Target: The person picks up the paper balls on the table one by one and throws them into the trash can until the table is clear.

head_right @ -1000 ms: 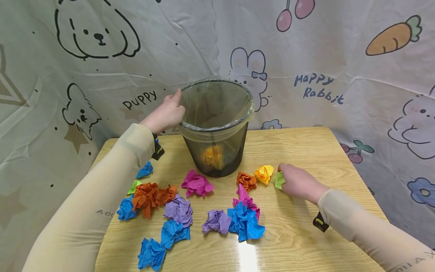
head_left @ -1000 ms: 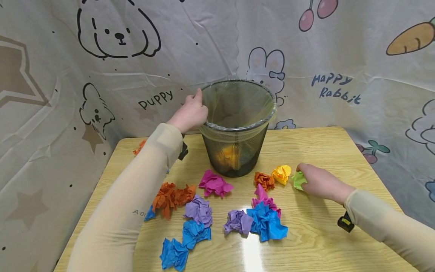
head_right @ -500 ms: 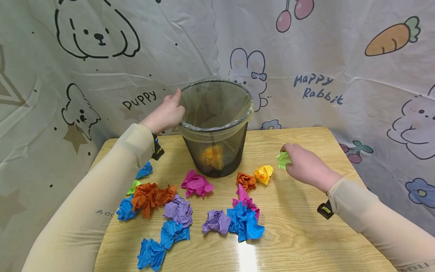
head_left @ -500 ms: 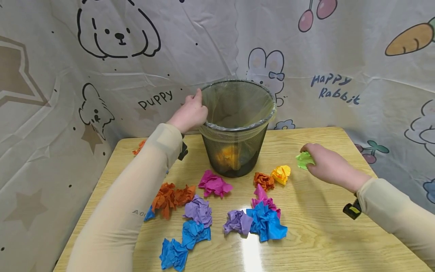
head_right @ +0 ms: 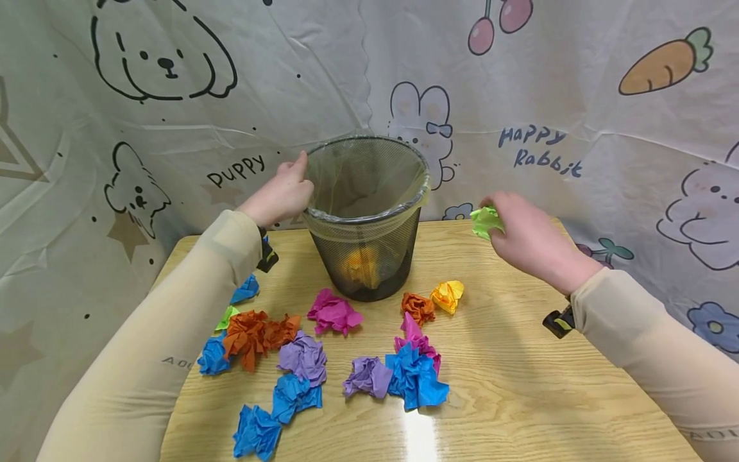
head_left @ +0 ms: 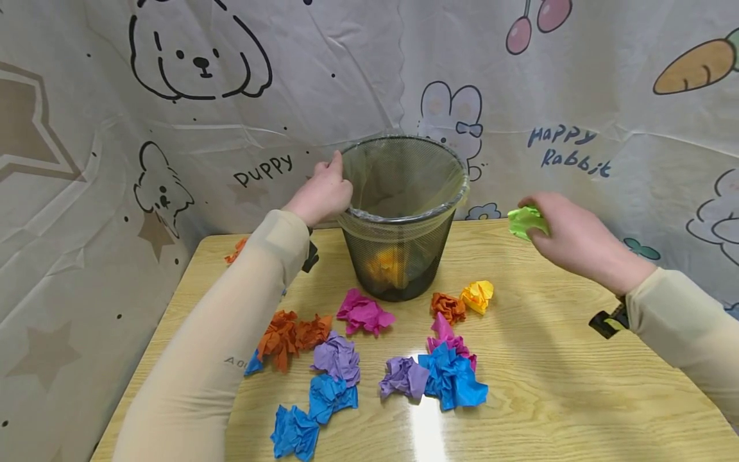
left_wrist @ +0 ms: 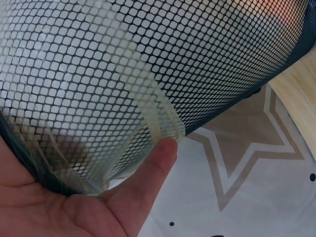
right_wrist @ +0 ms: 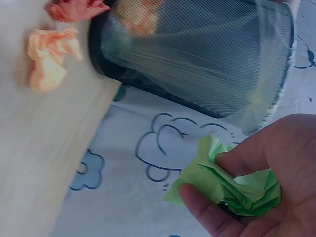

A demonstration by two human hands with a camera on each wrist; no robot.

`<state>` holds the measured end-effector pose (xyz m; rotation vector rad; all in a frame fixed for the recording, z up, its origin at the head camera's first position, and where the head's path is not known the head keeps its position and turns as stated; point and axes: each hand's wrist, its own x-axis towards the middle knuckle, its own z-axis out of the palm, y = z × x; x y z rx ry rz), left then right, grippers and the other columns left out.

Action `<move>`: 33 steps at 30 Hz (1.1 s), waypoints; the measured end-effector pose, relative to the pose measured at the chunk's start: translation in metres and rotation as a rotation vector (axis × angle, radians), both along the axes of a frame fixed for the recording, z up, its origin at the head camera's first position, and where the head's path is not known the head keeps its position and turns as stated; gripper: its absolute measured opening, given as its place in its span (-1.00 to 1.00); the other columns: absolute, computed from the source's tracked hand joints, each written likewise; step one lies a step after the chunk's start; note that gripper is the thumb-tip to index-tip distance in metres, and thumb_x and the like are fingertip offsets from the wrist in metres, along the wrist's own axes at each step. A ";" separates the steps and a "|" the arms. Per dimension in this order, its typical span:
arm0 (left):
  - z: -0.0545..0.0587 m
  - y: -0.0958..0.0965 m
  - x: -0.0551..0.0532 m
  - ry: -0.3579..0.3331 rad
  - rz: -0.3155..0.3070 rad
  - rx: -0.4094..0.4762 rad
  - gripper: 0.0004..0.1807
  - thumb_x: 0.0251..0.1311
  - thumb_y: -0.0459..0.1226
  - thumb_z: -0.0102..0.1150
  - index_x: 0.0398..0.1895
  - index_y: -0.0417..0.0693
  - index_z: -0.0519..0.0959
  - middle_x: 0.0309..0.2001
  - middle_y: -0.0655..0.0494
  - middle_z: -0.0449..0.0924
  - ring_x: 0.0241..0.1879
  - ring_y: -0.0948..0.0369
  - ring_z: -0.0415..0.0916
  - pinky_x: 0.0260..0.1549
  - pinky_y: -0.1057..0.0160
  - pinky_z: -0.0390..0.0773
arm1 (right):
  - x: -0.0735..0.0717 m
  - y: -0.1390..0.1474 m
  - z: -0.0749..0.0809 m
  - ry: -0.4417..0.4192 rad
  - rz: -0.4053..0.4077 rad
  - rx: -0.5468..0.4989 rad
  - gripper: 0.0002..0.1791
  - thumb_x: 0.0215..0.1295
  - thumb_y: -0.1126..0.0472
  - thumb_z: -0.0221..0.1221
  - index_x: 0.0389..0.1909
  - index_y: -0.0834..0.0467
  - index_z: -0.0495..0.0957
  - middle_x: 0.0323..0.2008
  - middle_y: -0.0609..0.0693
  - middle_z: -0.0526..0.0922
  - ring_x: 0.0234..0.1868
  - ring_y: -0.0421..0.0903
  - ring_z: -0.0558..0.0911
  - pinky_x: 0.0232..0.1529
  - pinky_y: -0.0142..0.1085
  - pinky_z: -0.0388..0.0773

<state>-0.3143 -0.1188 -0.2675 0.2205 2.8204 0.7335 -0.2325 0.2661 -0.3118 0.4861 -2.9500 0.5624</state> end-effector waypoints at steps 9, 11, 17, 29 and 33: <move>-0.003 0.000 -0.001 0.005 0.001 0.002 -0.23 0.51 -0.16 -0.49 0.63 0.00 -0.53 0.62 -0.27 -0.38 0.56 -0.15 -0.09 0.50 -0.03 0.01 | -0.007 -0.006 0.024 0.090 0.038 -0.039 -0.53 0.35 0.41 0.13 0.26 0.42 0.41 0.08 0.34 0.52 -0.01 0.23 0.54 -0.06 0.19 0.55; -0.003 0.000 -0.001 0.005 0.000 0.003 -0.23 0.51 -0.17 -0.49 0.63 0.00 -0.53 0.62 -0.28 -0.38 0.56 -0.16 -0.09 0.49 -0.04 0.02 | -0.009 -0.007 0.027 0.102 0.045 -0.049 -0.53 0.34 0.42 0.13 0.26 0.42 0.41 0.08 0.33 0.51 -0.01 0.22 0.53 -0.07 0.17 0.56; -0.003 0.000 0.000 0.013 0.001 0.008 -0.23 0.51 -0.17 -0.46 0.63 -0.02 -0.53 0.61 -0.30 -0.38 0.56 -0.17 -0.09 0.50 -0.05 -0.01 | -0.013 -0.014 0.040 0.123 0.045 -0.067 -0.52 0.39 0.41 0.10 0.30 0.43 0.38 0.10 0.34 0.48 -0.01 0.22 0.50 -0.07 0.16 0.56; -0.002 -0.001 0.000 0.008 0.004 -0.006 -0.23 0.50 -0.17 -0.48 0.62 0.00 -0.54 0.61 -0.31 -0.38 0.56 -0.15 -0.11 0.50 -0.03 -0.02 | -0.033 -0.042 0.068 0.189 0.087 -0.111 -0.52 0.46 0.35 0.06 0.35 0.34 0.37 0.20 0.30 0.46 0.06 0.18 0.47 0.04 0.15 0.52; -0.002 0.000 0.000 0.006 0.005 -0.006 -0.23 0.50 -0.17 -0.48 0.63 0.00 -0.54 0.61 -0.31 -0.38 0.57 -0.15 -0.12 0.51 -0.04 -0.03 | -0.041 -0.057 0.076 0.204 0.108 -0.120 -0.53 0.46 0.35 0.07 0.35 0.33 0.37 0.23 0.29 0.46 0.09 0.18 0.47 0.07 0.15 0.52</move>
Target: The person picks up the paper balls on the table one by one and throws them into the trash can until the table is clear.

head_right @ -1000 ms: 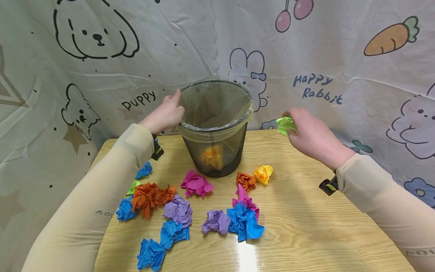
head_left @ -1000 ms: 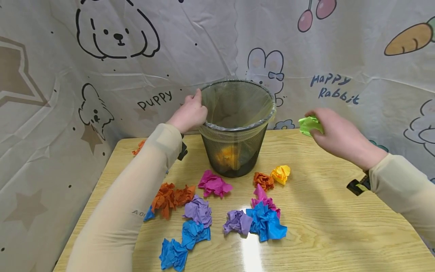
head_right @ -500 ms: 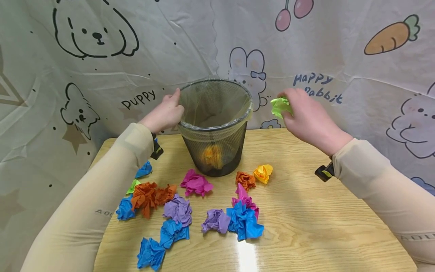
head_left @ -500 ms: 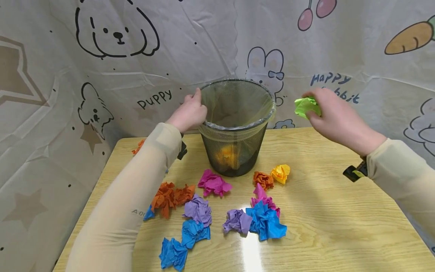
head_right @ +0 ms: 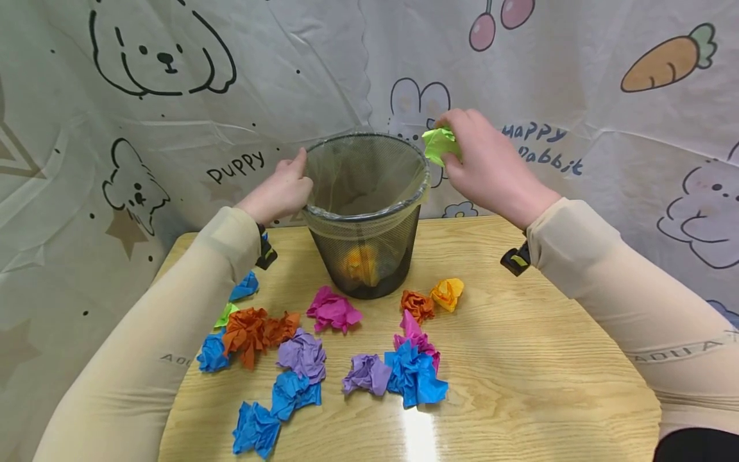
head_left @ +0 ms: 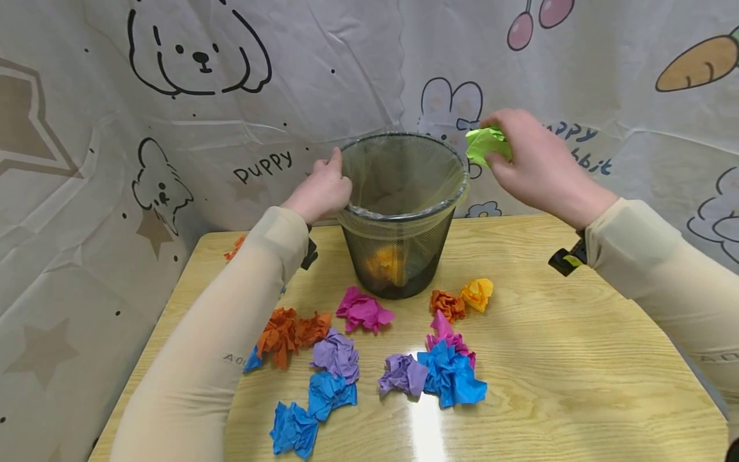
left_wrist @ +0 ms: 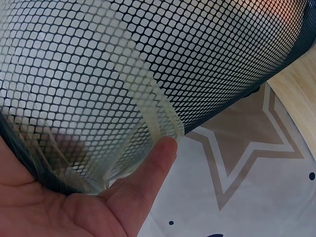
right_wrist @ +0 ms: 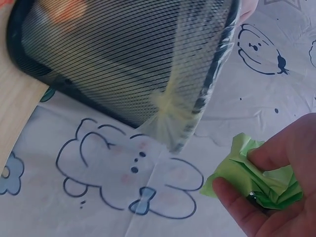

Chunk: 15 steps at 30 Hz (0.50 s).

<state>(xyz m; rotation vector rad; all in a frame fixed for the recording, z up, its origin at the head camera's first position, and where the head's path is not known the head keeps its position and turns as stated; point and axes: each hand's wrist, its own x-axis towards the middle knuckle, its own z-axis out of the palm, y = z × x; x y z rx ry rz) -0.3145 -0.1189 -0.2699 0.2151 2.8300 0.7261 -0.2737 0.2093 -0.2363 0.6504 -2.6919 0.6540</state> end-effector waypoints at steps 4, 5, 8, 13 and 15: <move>0.001 0.000 0.000 -0.001 -0.002 0.001 -0.23 0.51 -0.18 -0.48 0.63 -0.01 -0.54 0.61 -0.31 -0.38 0.56 -0.15 -0.10 0.50 -0.03 0.01 | -0.008 -0.015 0.005 -0.004 0.029 -0.009 -0.51 0.44 0.38 0.09 0.36 0.33 0.37 0.23 0.28 0.46 0.11 0.17 0.48 0.10 0.11 0.53; 0.001 0.000 0.000 -0.002 -0.002 0.002 -0.23 0.51 -0.19 -0.47 0.63 -0.01 -0.53 0.61 -0.31 -0.38 0.56 -0.15 -0.09 0.49 -0.03 0.02 | -0.010 -0.019 0.006 -0.010 0.037 -0.010 -0.51 0.44 0.39 0.09 0.36 0.33 0.37 0.23 0.28 0.46 0.11 0.17 0.48 0.11 0.10 0.53; 0.002 0.000 0.000 -0.010 -0.004 0.007 -0.23 0.52 -0.19 -0.48 0.63 -0.01 -0.54 0.61 -0.30 -0.39 0.56 -0.14 -0.08 0.48 -0.03 0.05 | -0.016 -0.029 0.007 -0.026 0.063 0.001 -0.52 0.44 0.39 0.09 0.35 0.32 0.37 0.24 0.27 0.45 0.13 0.18 0.49 0.15 0.09 0.53; 0.002 0.000 0.000 -0.018 -0.006 0.013 -0.24 0.52 -0.19 -0.49 0.62 0.00 -0.54 0.62 -0.29 -0.41 0.57 -0.13 -0.10 0.47 -0.03 0.09 | -0.025 -0.043 0.009 -0.029 0.115 0.044 -0.55 0.45 0.38 0.08 0.32 0.30 0.39 0.23 0.25 0.46 0.13 0.14 0.50 0.18 0.07 0.51; 0.002 0.000 0.001 -0.016 -0.008 0.011 -0.24 0.51 -0.18 -0.50 0.62 0.00 -0.54 0.62 -0.30 -0.41 0.57 -0.13 -0.09 0.46 -0.02 0.10 | -0.028 -0.048 0.010 -0.032 0.132 0.059 -0.56 0.45 0.38 0.08 0.32 0.28 0.40 0.21 0.23 0.47 0.13 0.13 0.51 0.17 0.07 0.51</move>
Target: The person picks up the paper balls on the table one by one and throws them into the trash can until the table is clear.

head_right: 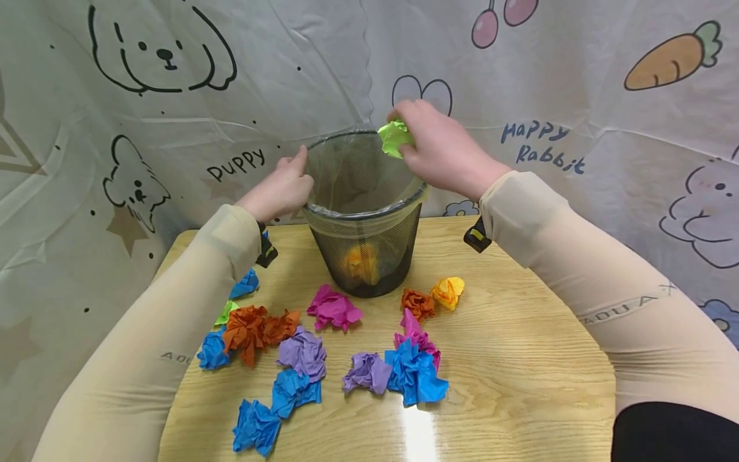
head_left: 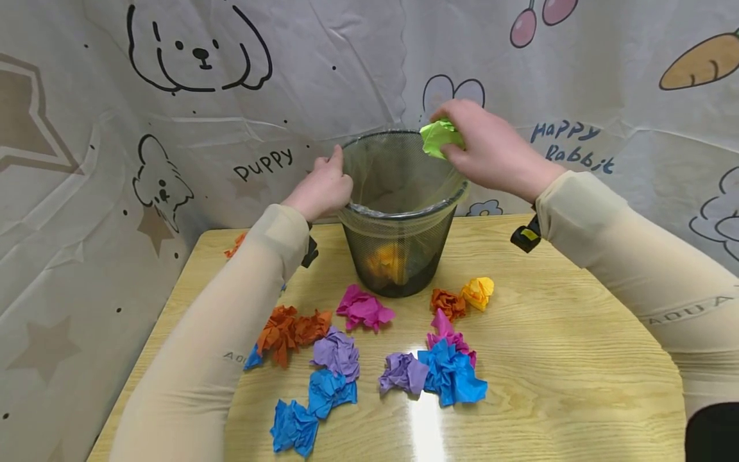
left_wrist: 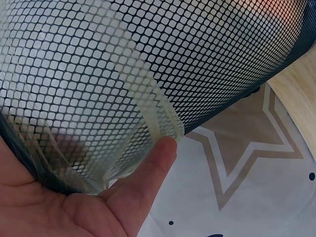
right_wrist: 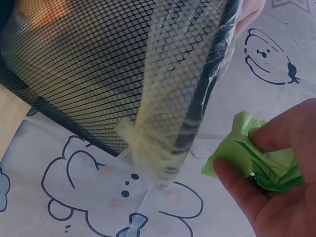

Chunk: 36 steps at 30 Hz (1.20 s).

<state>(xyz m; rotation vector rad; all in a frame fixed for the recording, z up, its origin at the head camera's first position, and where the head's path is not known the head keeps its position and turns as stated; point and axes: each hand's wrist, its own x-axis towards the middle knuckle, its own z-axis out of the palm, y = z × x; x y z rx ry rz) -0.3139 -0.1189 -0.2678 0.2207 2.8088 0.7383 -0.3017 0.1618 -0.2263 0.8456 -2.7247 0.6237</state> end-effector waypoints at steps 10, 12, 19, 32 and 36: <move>-0.001 0.000 0.000 0.013 0.000 -0.013 -0.23 0.50 -0.19 -0.49 0.62 -0.03 -0.53 0.61 -0.32 -0.37 0.56 -0.14 -0.08 0.49 -0.01 0.05 | -0.017 -0.023 0.001 -0.043 0.065 0.058 -0.56 0.41 0.36 0.10 0.29 0.27 0.40 0.18 0.20 0.50 0.12 0.10 0.51 0.16 0.04 0.48; -0.001 0.000 0.001 0.013 0.002 -0.011 -0.23 0.50 -0.19 -0.49 0.62 -0.02 -0.54 0.61 -0.32 -0.37 0.56 -0.14 -0.07 0.48 -0.01 0.06 | -0.020 -0.027 0.000 -0.071 0.080 0.070 -0.56 0.40 0.34 0.10 0.29 0.26 0.40 0.19 0.18 0.50 0.11 0.08 0.50 0.15 0.02 0.47; -0.002 0.001 0.001 0.014 0.005 -0.005 -0.23 0.49 -0.19 -0.48 0.63 -0.01 -0.53 0.61 -0.32 -0.37 0.55 -0.14 -0.04 0.46 -0.01 0.10 | -0.027 -0.039 -0.006 -0.155 0.130 0.154 -0.51 0.44 0.29 0.12 0.35 0.24 0.37 0.21 0.16 0.49 0.13 0.05 0.50 0.19 -0.02 0.45; -0.006 0.007 0.001 -0.007 0.010 -0.004 -0.23 0.51 -0.20 -0.46 0.63 -0.03 -0.52 0.61 -0.31 -0.37 0.56 -0.14 -0.09 0.46 -0.03 0.11 | -0.026 -0.043 -0.015 -0.260 0.150 0.263 -0.44 0.49 0.22 0.13 0.45 0.14 0.30 0.27 0.10 0.46 0.14 0.01 0.50 0.20 -0.02 0.46; -0.007 0.009 0.001 0.003 0.010 -0.010 -0.23 0.51 -0.18 -0.46 0.64 -0.04 -0.51 0.61 -0.31 -0.35 0.56 -0.15 -0.09 0.48 -0.05 0.07 | -0.025 -0.043 -0.016 -0.255 0.150 0.277 -0.40 0.49 0.20 0.13 0.50 0.13 0.27 0.35 0.13 0.42 0.24 0.04 0.48 0.27 0.01 0.43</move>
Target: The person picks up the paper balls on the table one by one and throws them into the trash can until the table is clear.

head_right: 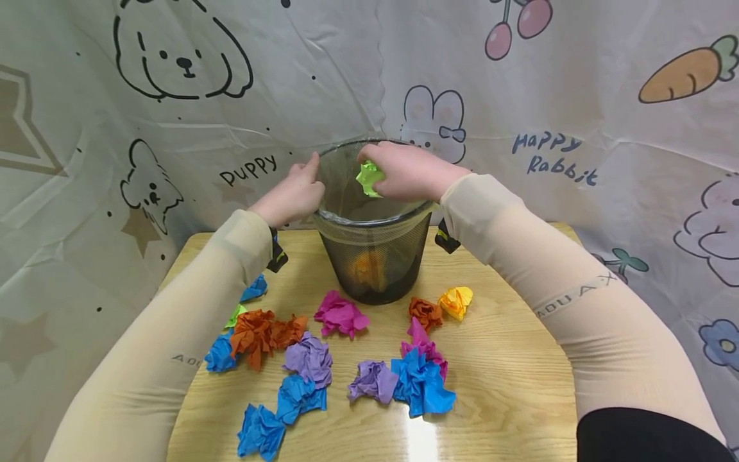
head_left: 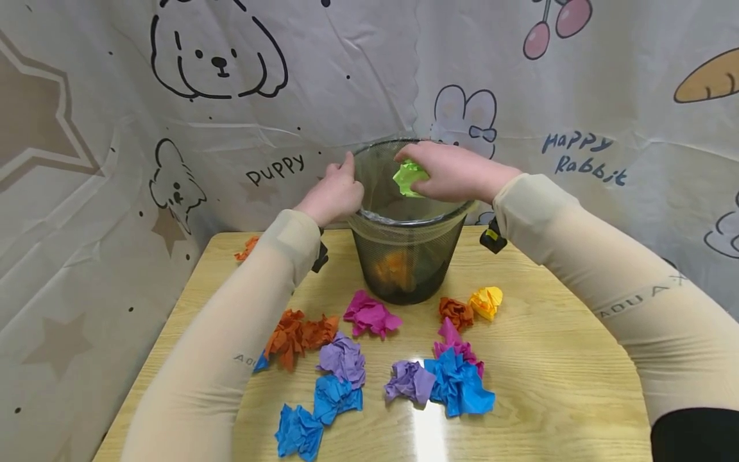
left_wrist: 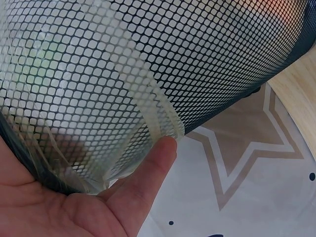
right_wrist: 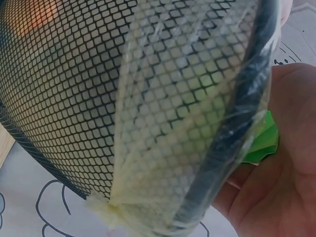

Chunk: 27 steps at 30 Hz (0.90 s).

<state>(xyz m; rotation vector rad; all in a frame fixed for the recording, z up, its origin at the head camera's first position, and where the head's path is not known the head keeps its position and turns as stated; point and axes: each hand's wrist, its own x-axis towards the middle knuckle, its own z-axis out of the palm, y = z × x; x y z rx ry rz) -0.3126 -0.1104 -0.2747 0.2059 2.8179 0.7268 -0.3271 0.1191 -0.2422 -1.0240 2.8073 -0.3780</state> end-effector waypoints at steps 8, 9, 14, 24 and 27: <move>-0.001 0.000 0.001 0.011 -0.007 0.002 -0.23 0.50 -0.18 -0.46 0.64 -0.07 -0.48 0.61 -0.32 -0.34 0.56 -0.16 -0.08 0.48 -0.06 0.07 | -0.002 -0.002 -0.003 0.017 0.023 0.014 -0.32 0.48 0.17 0.15 0.56 0.14 0.20 0.49 0.12 0.30 0.42 0.09 0.36 0.39 0.02 0.31; -0.001 0.000 0.002 0.012 -0.008 0.002 -0.23 0.50 -0.18 -0.46 0.64 -0.07 -0.48 0.61 -0.32 -0.33 0.56 -0.16 -0.08 0.48 -0.06 0.07 | -0.002 -0.002 -0.003 0.020 0.024 0.016 -0.30 0.47 0.16 0.15 0.56 0.14 0.19 0.48 0.12 0.31 0.40 0.08 0.38 0.38 0.02 0.32; -0.002 0.000 0.001 0.012 -0.003 0.005 -0.23 0.51 -0.18 -0.46 0.65 -0.05 -0.48 0.61 -0.31 -0.34 0.56 -0.16 -0.10 0.48 -0.07 0.06 | -0.001 -0.001 -0.004 0.035 0.031 0.029 -0.22 0.48 -0.05 0.16 0.60 0.09 0.14 0.51 0.08 0.27 0.42 0.05 0.37 0.39 0.01 0.31; -0.003 0.000 0.002 0.017 -0.003 0.024 -0.23 0.51 -0.19 -0.47 0.64 -0.03 -0.50 0.61 -0.31 -0.35 0.57 -0.14 -0.13 0.51 -0.03 -0.02 | 0.015 0.030 0.007 0.119 -0.004 -0.058 -0.16 0.47 -0.31 0.07 0.61 0.02 0.17 0.52 0.03 0.27 0.52 0.07 0.24 0.46 0.08 0.17; -0.003 -0.001 0.002 0.016 -0.002 0.030 -0.23 0.51 -0.19 -0.46 0.64 -0.02 -0.50 0.61 -0.30 -0.35 0.57 -0.14 -0.14 0.51 -0.04 -0.03 | 0.023 0.047 0.010 0.134 -0.030 -0.075 -0.16 0.47 -0.32 0.05 0.62 -0.02 0.13 0.54 0.03 0.23 0.54 0.09 0.19 0.47 0.12 0.13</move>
